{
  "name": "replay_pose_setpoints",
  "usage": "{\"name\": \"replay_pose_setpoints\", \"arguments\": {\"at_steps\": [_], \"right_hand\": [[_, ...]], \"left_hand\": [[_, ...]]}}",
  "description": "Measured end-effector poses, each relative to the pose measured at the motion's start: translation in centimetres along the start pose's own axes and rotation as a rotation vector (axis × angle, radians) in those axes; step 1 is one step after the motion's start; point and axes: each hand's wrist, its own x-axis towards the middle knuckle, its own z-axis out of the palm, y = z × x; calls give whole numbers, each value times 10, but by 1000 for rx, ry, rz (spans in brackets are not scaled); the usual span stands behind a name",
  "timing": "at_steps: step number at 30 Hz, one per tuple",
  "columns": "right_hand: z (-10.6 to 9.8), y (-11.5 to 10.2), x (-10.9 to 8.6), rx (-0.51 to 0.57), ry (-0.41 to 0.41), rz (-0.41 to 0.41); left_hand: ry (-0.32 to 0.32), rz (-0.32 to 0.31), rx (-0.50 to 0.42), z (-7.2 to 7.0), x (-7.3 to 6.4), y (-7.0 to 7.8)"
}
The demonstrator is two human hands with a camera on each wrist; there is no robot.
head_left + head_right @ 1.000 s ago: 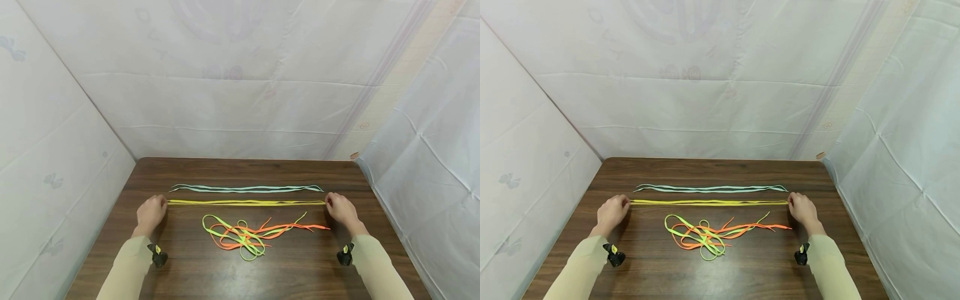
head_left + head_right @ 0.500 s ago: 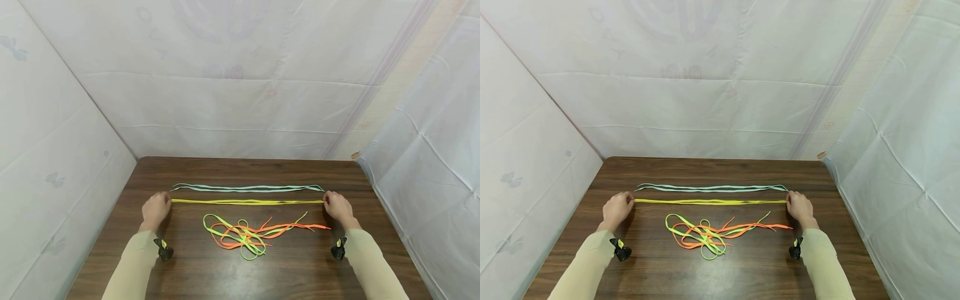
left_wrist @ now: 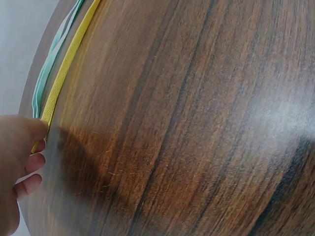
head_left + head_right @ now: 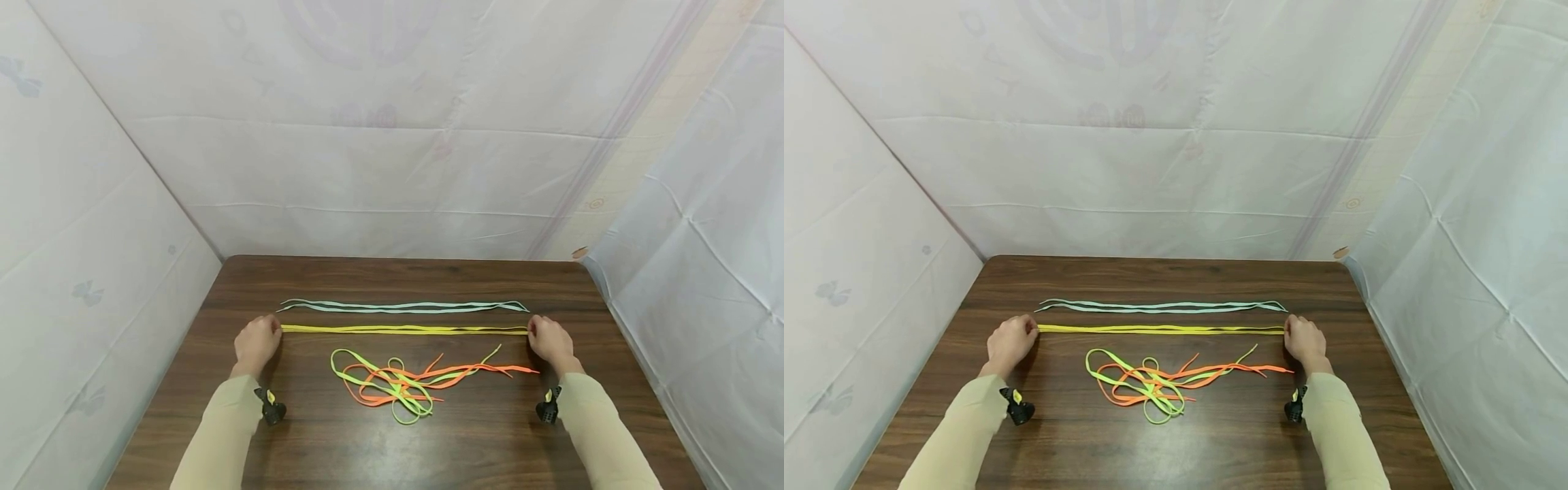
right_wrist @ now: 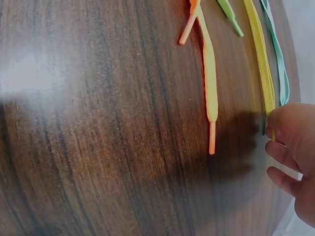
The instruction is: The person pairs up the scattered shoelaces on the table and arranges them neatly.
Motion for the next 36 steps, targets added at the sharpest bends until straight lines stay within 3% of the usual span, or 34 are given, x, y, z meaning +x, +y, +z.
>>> {"name": "replay_pose_setpoints", "arguments": {"at_steps": [7, 20, 26, 36], "right_hand": [[4, -1, -1, 6, -1, 22], [9, -3, -4, 3, 42, 25], [7, -1, -9, -15, 61, 7], [1, 5, -12, -56, 71, -21]], "left_hand": [[-29, 11, 10, 6, 3, -2], [14, -2, 11, 7, 0, 3], [77, 33, 17, 6, -2, 1], [47, 101, 48, -6, -3, 3]]}}
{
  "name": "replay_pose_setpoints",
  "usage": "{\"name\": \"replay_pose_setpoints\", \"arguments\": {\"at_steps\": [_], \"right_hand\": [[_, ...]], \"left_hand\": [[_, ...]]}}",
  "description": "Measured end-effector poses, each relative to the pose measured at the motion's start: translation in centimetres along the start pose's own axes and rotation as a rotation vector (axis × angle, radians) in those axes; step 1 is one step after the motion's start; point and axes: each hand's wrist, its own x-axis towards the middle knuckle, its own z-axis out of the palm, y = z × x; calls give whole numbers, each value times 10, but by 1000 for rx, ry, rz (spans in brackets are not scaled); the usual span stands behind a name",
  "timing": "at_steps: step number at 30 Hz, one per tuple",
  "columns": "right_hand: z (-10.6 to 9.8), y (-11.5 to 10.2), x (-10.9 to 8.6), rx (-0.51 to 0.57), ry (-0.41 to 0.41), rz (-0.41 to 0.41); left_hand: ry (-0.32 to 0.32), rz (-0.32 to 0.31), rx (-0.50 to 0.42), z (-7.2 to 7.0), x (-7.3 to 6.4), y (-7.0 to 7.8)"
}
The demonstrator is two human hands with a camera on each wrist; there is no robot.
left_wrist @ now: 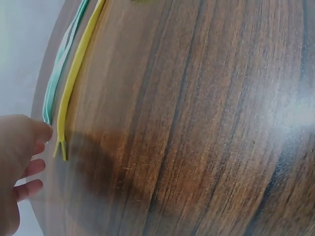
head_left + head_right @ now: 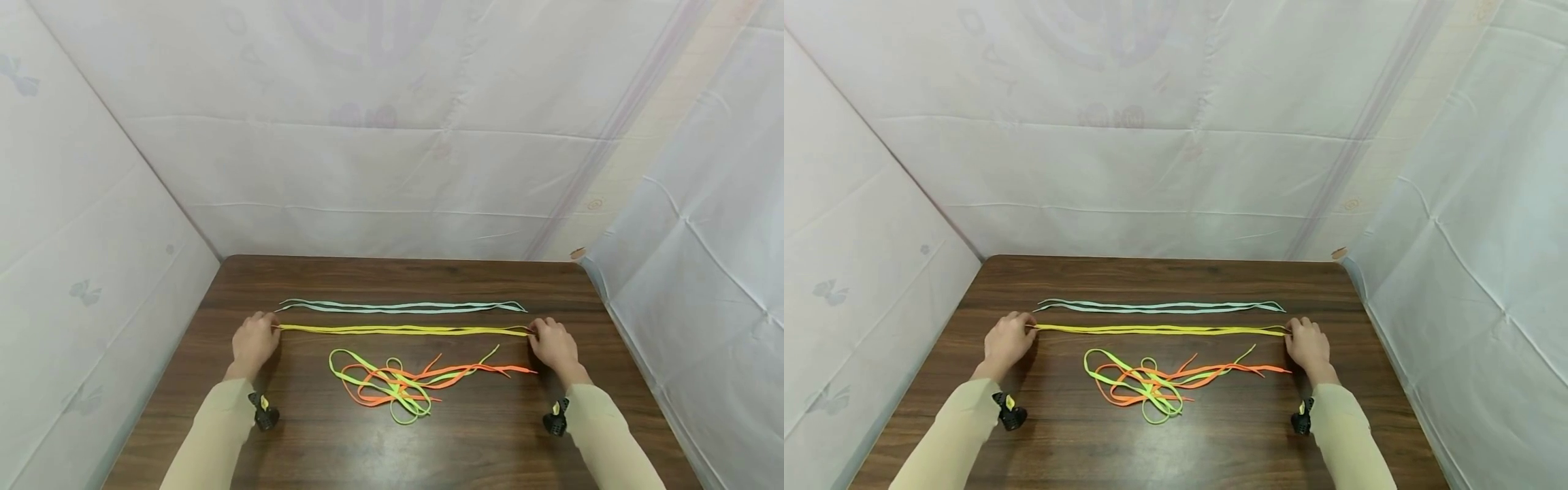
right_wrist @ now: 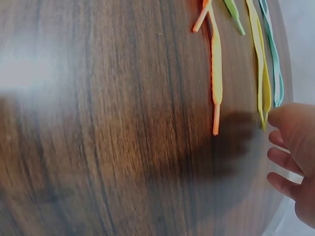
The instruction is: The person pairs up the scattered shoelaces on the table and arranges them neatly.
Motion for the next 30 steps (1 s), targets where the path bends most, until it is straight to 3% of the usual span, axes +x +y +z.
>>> {"name": "replay_pose_setpoints", "arguments": {"at_steps": [11, 23, 30], "right_hand": [[-6, -8, -1, -2, 41, -86], [0, -30, 0, -9, 94, -192], [7, -44, -5, -13, 139, -264]], "left_hand": [[-54, 86, 30, -1, -3, 13], [-8, 256, 74, 5, -19, 35], [7, 315, 81, 8, -32, 51]]}}
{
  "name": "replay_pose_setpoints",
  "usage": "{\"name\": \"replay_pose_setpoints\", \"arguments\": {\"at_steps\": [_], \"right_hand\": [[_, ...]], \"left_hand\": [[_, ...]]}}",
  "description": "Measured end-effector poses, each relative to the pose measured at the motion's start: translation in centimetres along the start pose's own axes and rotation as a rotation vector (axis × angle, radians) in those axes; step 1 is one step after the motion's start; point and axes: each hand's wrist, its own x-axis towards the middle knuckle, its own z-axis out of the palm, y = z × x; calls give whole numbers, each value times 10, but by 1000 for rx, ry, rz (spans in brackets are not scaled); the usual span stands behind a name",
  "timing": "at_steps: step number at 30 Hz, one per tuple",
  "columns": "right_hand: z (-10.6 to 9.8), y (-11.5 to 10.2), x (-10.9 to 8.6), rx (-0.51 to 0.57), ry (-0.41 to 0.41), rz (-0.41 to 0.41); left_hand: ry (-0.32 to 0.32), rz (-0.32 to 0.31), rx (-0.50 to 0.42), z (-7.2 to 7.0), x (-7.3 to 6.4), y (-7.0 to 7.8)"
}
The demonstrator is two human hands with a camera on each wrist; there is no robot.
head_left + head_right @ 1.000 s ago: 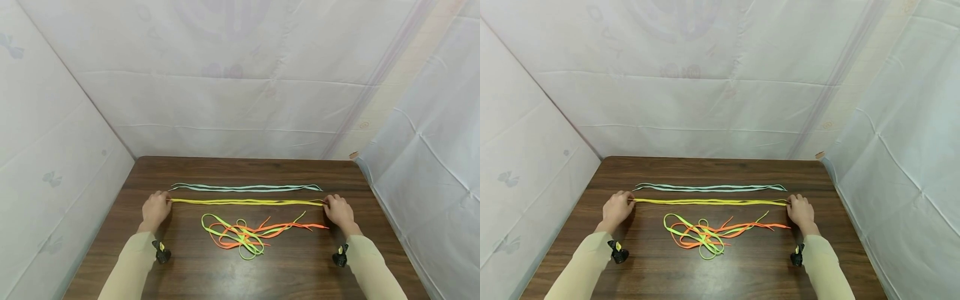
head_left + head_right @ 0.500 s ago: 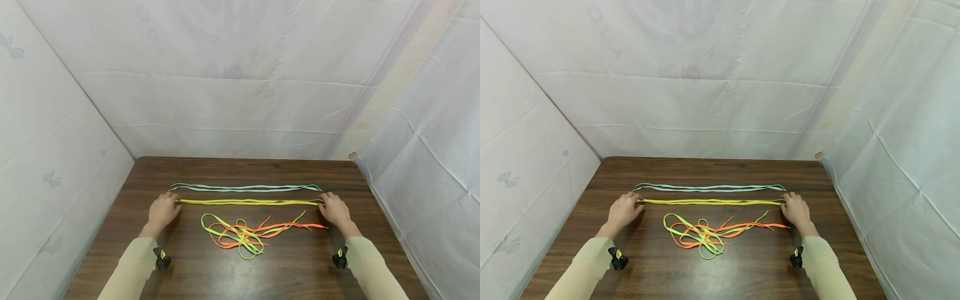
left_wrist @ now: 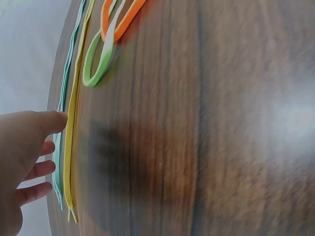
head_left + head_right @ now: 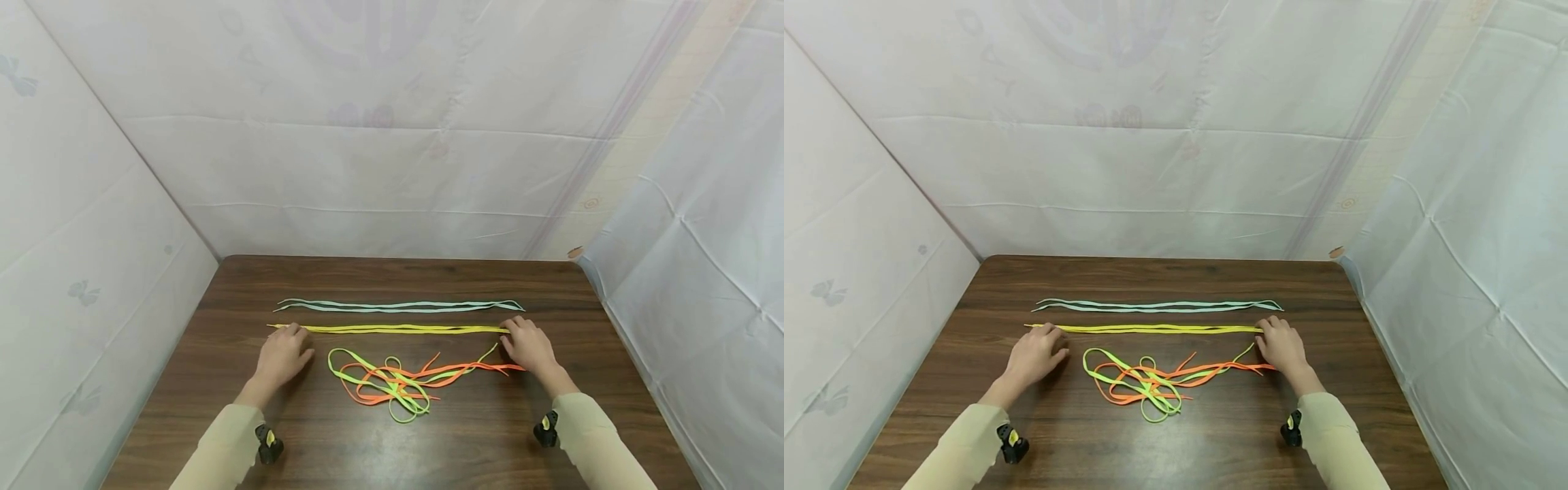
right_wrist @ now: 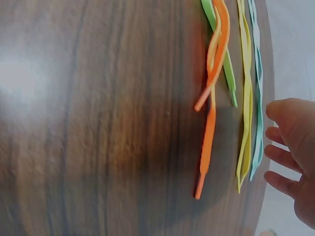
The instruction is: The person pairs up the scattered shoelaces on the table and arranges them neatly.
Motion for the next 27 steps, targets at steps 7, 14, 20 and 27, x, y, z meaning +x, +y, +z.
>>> {"name": "replay_pose_setpoints", "arguments": {"at_steps": [7, 14, 20, 27], "right_hand": [[6, -20, -1, 8, 18, -65], [13, -36, -1, 12, 27, -107], [17, -52, 0, 36, 21, -136], [23, -70, 1, 72, -1, -159]], "left_hand": [[11, 77, -11, 2, -7, 19], [45, 178, -94, 2, -12, 44], [60, 282, -145, 8, -13, 72], [92, 399, -191, 18, -17, 105]]}}
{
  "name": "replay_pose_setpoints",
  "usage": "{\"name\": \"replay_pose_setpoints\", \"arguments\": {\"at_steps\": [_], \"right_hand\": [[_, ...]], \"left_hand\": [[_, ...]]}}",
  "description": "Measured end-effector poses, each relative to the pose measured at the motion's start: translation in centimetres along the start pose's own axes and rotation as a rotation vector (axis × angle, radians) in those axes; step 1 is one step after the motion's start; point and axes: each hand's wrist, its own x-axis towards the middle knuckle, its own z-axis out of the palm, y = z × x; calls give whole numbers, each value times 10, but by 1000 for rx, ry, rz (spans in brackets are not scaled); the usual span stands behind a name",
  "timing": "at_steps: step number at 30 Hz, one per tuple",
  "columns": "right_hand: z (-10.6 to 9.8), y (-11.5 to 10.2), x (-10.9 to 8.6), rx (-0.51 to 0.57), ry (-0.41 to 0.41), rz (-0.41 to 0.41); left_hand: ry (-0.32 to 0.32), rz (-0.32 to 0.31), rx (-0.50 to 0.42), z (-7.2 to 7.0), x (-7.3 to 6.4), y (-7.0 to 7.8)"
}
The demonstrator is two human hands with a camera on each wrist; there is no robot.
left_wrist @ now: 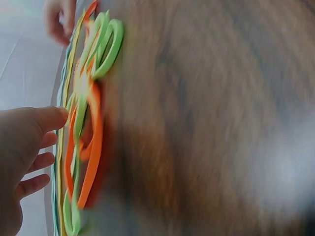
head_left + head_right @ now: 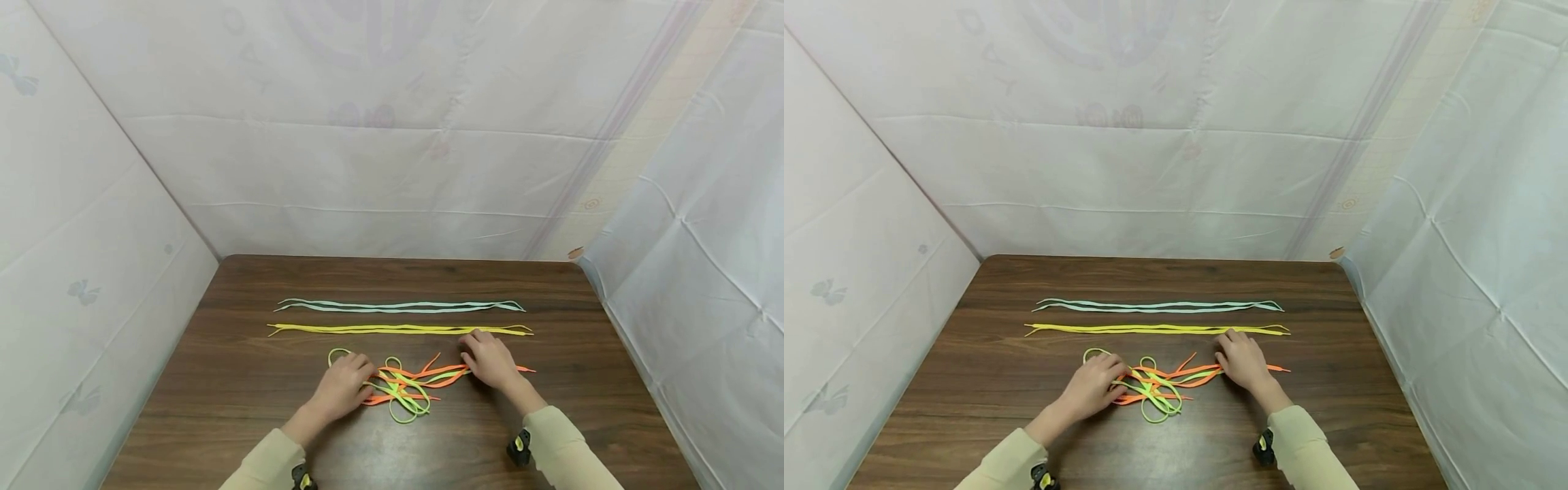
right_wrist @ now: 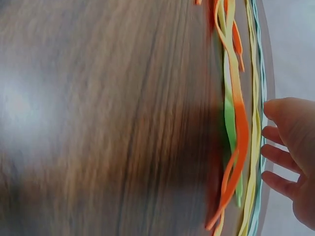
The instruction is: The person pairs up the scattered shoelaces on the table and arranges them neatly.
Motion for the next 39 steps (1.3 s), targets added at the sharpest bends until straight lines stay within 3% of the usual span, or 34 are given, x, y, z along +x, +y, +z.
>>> {"name": "replay_pose_setpoints", "arguments": {"at_steps": [8, 20, 27, 39], "right_hand": [[5, -18, 4, 39, -25, -39], [9, -30, 4, 44, -40, -65], [11, -37, 4, 45, -20, -124], [14, -53, 3, 77, 9, -236]], "left_hand": [[-18, 80, 20, 14, 6, 25], [-18, 86, 48, 28, 5, 31], [-3, 76, 35, 25, 8, 33], [144, 44, -16, 6, 11, 21]]}}
